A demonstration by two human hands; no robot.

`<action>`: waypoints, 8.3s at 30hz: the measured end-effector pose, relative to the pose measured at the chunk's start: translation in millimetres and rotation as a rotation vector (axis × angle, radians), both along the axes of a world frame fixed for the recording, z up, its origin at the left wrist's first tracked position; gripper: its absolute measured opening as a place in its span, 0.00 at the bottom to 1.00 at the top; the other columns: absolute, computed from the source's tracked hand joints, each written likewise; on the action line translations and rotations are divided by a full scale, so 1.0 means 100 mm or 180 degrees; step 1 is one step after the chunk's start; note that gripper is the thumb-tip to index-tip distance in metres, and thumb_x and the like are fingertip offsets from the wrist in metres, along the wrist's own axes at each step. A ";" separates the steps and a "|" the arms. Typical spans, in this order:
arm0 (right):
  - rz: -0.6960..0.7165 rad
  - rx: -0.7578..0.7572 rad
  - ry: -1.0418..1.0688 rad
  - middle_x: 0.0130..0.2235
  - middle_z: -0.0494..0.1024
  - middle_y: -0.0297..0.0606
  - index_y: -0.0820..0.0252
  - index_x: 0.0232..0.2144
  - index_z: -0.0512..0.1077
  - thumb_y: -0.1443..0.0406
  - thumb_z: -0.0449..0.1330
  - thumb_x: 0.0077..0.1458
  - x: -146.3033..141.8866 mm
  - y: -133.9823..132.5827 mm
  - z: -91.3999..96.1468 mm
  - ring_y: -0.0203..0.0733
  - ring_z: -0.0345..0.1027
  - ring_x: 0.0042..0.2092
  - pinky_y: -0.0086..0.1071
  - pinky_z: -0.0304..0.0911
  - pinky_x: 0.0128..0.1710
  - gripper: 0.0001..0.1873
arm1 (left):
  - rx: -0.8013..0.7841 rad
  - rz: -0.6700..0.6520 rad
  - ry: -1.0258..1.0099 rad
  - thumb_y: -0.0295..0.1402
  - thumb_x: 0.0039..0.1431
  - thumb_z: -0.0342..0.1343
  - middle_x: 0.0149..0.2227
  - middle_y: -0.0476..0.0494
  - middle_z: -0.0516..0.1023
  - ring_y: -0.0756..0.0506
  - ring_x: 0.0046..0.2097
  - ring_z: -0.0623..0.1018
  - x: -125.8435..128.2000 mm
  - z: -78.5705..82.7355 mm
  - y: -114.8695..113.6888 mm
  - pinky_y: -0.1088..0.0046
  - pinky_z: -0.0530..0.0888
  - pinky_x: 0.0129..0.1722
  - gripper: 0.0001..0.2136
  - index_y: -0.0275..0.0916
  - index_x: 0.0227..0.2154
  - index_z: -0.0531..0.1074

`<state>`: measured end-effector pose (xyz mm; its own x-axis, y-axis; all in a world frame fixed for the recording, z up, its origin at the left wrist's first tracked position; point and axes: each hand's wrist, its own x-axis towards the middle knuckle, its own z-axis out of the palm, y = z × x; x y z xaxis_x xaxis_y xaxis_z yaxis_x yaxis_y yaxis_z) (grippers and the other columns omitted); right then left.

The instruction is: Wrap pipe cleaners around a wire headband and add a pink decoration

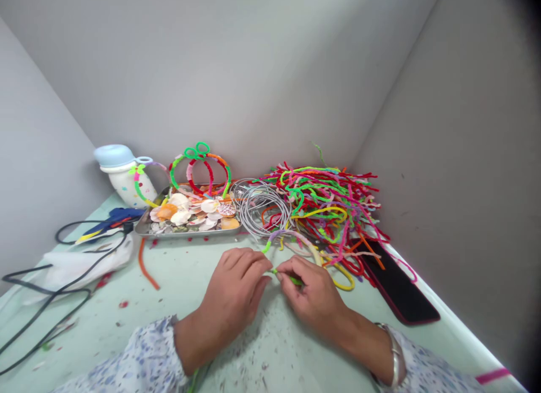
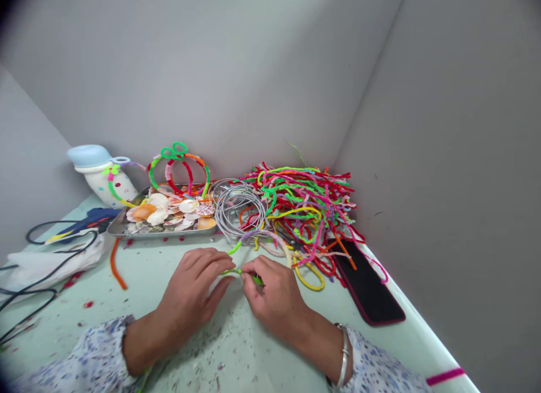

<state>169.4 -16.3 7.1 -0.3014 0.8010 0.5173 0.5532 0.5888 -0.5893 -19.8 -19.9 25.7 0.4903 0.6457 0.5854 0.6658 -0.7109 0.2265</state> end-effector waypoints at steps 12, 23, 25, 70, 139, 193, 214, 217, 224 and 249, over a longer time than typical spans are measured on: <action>-0.0372 0.0201 0.0185 0.30 0.75 0.34 0.58 0.33 0.70 0.69 0.55 0.57 0.03 0.04 -0.04 0.39 0.70 0.33 0.30 0.63 0.34 0.05 | -0.3236 -0.0221 -0.1118 0.33 0.56 0.53 0.28 0.47 0.77 0.46 0.32 0.73 0.20 0.26 -0.33 0.73 0.68 0.33 0.06 0.39 0.29 0.75; -0.0009 0.0317 -0.0224 0.29 0.74 0.35 0.60 0.33 0.72 0.70 0.56 0.56 -0.01 0.00 -0.10 0.39 0.67 0.32 0.31 0.59 0.33 0.05 | -0.3591 0.0439 -0.2418 0.41 0.51 0.59 0.22 0.49 0.72 0.49 0.26 0.68 0.13 -0.08 0.04 0.74 0.63 0.28 0.14 0.33 0.29 0.76; 0.0020 0.0338 -0.0282 0.29 0.74 0.35 0.60 0.33 0.72 0.69 0.55 0.57 -0.01 0.00 -0.10 0.38 0.67 0.31 0.31 0.58 0.33 0.05 | -0.3616 0.0467 -0.2493 0.41 0.51 0.60 0.22 0.49 0.72 0.49 0.26 0.69 0.13 -0.07 0.02 0.75 0.62 0.28 0.14 0.33 0.30 0.76; 0.0140 -0.0335 -0.0002 0.30 0.74 0.34 0.59 0.33 0.69 0.69 0.55 0.56 -0.01 -0.02 -0.05 0.36 0.67 0.30 0.27 0.59 0.30 0.03 | -0.2620 0.0218 -0.1886 0.33 0.62 0.50 0.30 0.49 0.73 0.48 0.33 0.72 0.13 -0.15 -0.11 0.74 0.67 0.34 0.08 0.39 0.32 0.72; 0.0204 -0.0300 0.0059 0.31 0.76 0.34 0.58 0.35 0.73 0.71 0.56 0.55 -0.01 -0.02 -0.01 0.37 0.69 0.33 0.29 0.63 0.33 0.07 | -0.2709 0.0311 -0.1885 0.33 0.58 0.53 0.26 0.49 0.73 0.49 0.27 0.69 0.15 -0.13 -0.05 0.76 0.64 0.27 0.06 0.37 0.30 0.72; 0.0151 -0.0897 0.0252 0.28 0.76 0.30 0.58 0.31 0.71 0.69 0.56 0.55 0.12 0.07 0.38 0.34 0.68 0.30 0.26 0.61 0.31 0.04 | -0.2803 -0.0025 -0.1865 0.35 0.61 0.51 0.26 0.49 0.70 0.50 0.28 0.67 0.20 0.21 -0.27 0.76 0.64 0.28 0.10 0.38 0.33 0.76; 0.0339 -0.0383 0.0033 0.27 0.75 0.32 0.58 0.29 0.71 0.71 0.56 0.53 0.07 -0.04 0.51 0.36 0.68 0.29 0.28 0.60 0.30 0.06 | -0.2990 0.0435 -0.2094 0.37 0.58 0.54 0.19 0.52 0.68 0.52 0.21 0.60 0.20 0.25 -0.24 0.77 0.53 0.18 0.13 0.38 0.21 0.74; 0.0344 -0.0312 -0.0030 0.28 0.76 0.33 0.58 0.29 0.71 0.70 0.56 0.54 0.06 -0.05 0.50 0.36 0.69 0.31 0.28 0.60 0.30 0.05 | -0.3039 0.0472 -0.2157 0.38 0.57 0.55 0.18 0.53 0.67 0.53 0.19 0.58 0.20 0.25 -0.23 0.77 0.51 0.17 0.13 0.38 0.21 0.74; 0.0433 0.0005 -0.0194 0.29 0.75 0.33 0.58 0.33 0.72 0.70 0.55 0.56 0.07 -0.06 0.42 0.36 0.67 0.30 0.29 0.60 0.31 0.07 | -0.3656 0.0536 -0.2405 0.44 0.55 0.55 0.11 0.57 0.57 0.54 0.15 0.55 0.20 0.28 -0.22 0.78 0.51 0.16 0.17 0.38 0.19 0.72; 0.0491 0.0037 -0.0250 0.31 0.77 0.34 0.57 0.35 0.71 0.71 0.55 0.55 0.05 -0.09 0.42 0.37 0.69 0.32 0.30 0.62 0.33 0.07 | -0.3713 0.0714 -0.2993 0.41 0.50 0.58 0.15 0.54 0.66 0.55 0.15 0.58 0.24 0.29 -0.25 0.78 0.55 0.16 0.13 0.37 0.20 0.71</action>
<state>174.1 -25.7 49.2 -0.4602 0.7361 0.4964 0.4997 0.6769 -0.5405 4.1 -45.2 54.8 0.0720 0.9638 -0.2567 0.0295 0.2552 0.9664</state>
